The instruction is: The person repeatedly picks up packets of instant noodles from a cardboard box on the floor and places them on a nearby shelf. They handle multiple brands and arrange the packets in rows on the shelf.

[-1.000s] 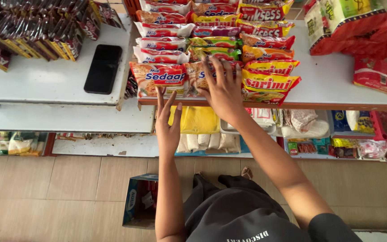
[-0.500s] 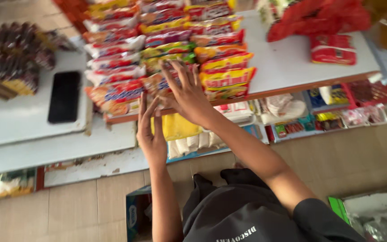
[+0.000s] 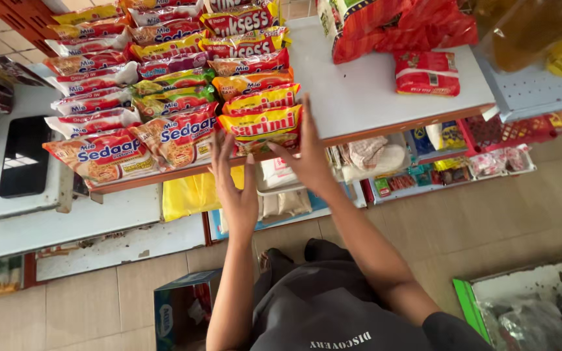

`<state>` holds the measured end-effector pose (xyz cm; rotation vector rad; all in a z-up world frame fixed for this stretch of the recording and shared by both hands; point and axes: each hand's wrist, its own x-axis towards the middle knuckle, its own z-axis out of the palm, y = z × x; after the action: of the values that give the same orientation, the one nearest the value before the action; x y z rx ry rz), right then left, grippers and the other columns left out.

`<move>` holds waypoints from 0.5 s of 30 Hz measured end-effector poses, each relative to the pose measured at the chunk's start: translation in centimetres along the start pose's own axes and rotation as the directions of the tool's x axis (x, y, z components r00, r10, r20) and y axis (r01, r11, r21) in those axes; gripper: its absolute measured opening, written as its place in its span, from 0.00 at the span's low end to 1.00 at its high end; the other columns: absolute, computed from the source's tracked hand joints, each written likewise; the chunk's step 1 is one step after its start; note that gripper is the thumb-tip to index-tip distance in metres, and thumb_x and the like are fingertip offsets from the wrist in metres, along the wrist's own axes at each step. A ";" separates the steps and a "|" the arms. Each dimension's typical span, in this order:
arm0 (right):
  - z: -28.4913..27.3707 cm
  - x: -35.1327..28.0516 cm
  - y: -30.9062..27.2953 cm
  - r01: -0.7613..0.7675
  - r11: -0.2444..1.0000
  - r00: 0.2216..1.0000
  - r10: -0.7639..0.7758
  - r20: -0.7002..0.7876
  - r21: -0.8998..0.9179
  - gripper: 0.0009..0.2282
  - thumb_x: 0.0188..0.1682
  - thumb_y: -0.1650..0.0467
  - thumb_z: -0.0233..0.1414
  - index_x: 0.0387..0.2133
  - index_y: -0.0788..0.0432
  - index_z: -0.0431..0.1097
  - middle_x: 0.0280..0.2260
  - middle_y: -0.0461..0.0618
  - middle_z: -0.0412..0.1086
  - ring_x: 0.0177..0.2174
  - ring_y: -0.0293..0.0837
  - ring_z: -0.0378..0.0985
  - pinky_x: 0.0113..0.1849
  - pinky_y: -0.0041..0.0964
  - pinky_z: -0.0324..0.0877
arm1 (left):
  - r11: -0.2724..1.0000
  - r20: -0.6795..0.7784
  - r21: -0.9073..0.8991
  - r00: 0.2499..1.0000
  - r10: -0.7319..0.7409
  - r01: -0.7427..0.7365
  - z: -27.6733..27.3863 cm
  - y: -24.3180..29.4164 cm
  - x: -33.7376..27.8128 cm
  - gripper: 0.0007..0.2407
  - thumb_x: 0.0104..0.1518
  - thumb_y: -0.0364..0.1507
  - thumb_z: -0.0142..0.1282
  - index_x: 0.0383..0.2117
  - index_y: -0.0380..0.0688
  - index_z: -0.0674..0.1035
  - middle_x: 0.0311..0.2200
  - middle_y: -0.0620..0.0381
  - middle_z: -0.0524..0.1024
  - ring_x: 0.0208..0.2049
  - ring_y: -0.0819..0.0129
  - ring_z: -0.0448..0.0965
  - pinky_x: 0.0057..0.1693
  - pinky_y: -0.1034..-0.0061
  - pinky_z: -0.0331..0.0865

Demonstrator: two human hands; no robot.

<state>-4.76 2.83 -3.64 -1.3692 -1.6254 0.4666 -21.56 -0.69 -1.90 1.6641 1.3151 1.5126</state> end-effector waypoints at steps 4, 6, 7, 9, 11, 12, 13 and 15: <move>2.7 -0.6 1.0 0.003 1.000 0.999 -0.003 -0.038 -0.017 0.43 0.56 0.65 0.58 0.72 0.68 0.30 0.73 0.70 0.37 0.71 0.64 0.45 0.67 0.50 0.53 | 0.996 -0.118 0.023 0.989 -0.086 0.089 1.6 0.3 -0.2 0.22 0.68 0.28 0.55 0.67 0.44 0.65 0.73 0.42 0.53 0.77 0.44 0.45 0.75 0.50 0.40; 2.8 -0.7 1.1 0.003 1.000 0.999 -0.005 -0.036 -0.029 0.41 0.57 0.66 0.57 0.72 0.68 0.32 0.72 0.69 0.39 0.71 0.63 0.47 0.67 0.49 0.55 | 0.991 -0.147 0.071 0.984 -0.105 0.116 1.9 0.7 -0.5 0.22 0.67 0.28 0.55 0.67 0.43 0.65 0.74 0.41 0.51 0.76 0.42 0.42 0.74 0.48 0.38; 2.6 -0.7 1.2 0.005 0.999 1.000 -0.006 -0.026 -0.033 0.40 0.56 0.67 0.58 0.72 0.68 0.34 0.72 0.68 0.41 0.70 0.62 0.48 0.66 0.49 0.56 | 0.992 -0.150 0.065 0.984 -0.096 0.107 2.0 0.9 -0.5 0.22 0.67 0.28 0.54 0.67 0.43 0.66 0.74 0.41 0.52 0.77 0.42 0.43 0.74 0.48 0.39; 1.8 -0.6 1.4 0.001 0.993 1.000 -0.002 0.005 0.118 0.41 0.55 0.66 0.58 0.71 0.67 0.34 0.70 0.67 0.43 0.69 0.59 0.51 0.65 0.48 0.58 | 0.995 -0.157 0.052 0.985 -0.075 0.084 2.3 1.7 -0.5 0.21 0.68 0.28 0.54 0.67 0.44 0.66 0.74 0.43 0.54 0.77 0.43 0.45 0.75 0.48 0.40; 0.6 -0.5 2.1 -0.021 0.913 0.999 0.002 0.047 0.408 0.42 0.54 0.65 0.58 0.71 0.66 0.32 0.68 0.65 0.46 0.67 0.55 0.57 0.64 0.47 0.61 | 0.996 -0.152 0.068 0.987 -0.043 0.054 2.7 2.9 -0.7 0.21 0.68 0.27 0.54 0.67 0.42 0.66 0.73 0.41 0.54 0.77 0.44 0.44 0.75 0.51 0.41; -0.4 -0.6 2.7 -0.008 0.941 1.000 0.004 0.012 0.337 0.42 0.52 0.65 0.60 0.71 0.65 0.35 0.69 0.65 0.46 0.67 0.55 0.56 0.63 0.48 0.59 | 0.996 -0.147 0.074 0.989 -0.028 0.039 3.0 3.5 -0.8 0.21 0.68 0.27 0.54 0.67 0.41 0.66 0.73 0.41 0.55 0.77 0.44 0.44 0.75 0.52 0.42; -1.8 -0.9 3.6 0.000 0.965 1.000 0.007 -0.026 0.261 0.42 0.51 0.65 0.61 0.71 0.64 0.37 0.69 0.65 0.47 0.66 0.55 0.56 0.63 0.49 0.58 | 0.999 -0.119 0.036 0.993 -0.028 0.032 3.2 4.1 -0.8 0.21 0.69 0.26 0.52 0.67 0.40 0.65 0.72 0.41 0.57 0.76 0.46 0.48 0.75 0.54 0.45; -5.3 -1.3 6.0 -0.016 0.988 0.995 0.030 -0.091 0.151 0.40 0.51 0.65 0.63 0.71 0.62 0.43 0.70 0.64 0.49 0.67 0.54 0.55 0.64 0.50 0.56 | 0.999 -0.060 -0.046 0.998 -0.024 0.021 3.5 5.2 -0.8 0.20 0.70 0.25 0.50 0.67 0.38 0.64 0.71 0.42 0.61 0.75 0.50 0.55 0.75 0.59 0.50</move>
<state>2.93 2.04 -6.11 -1.2792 -1.4701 0.5208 -16.64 -2.65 1.46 1.5820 1.3171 1.5796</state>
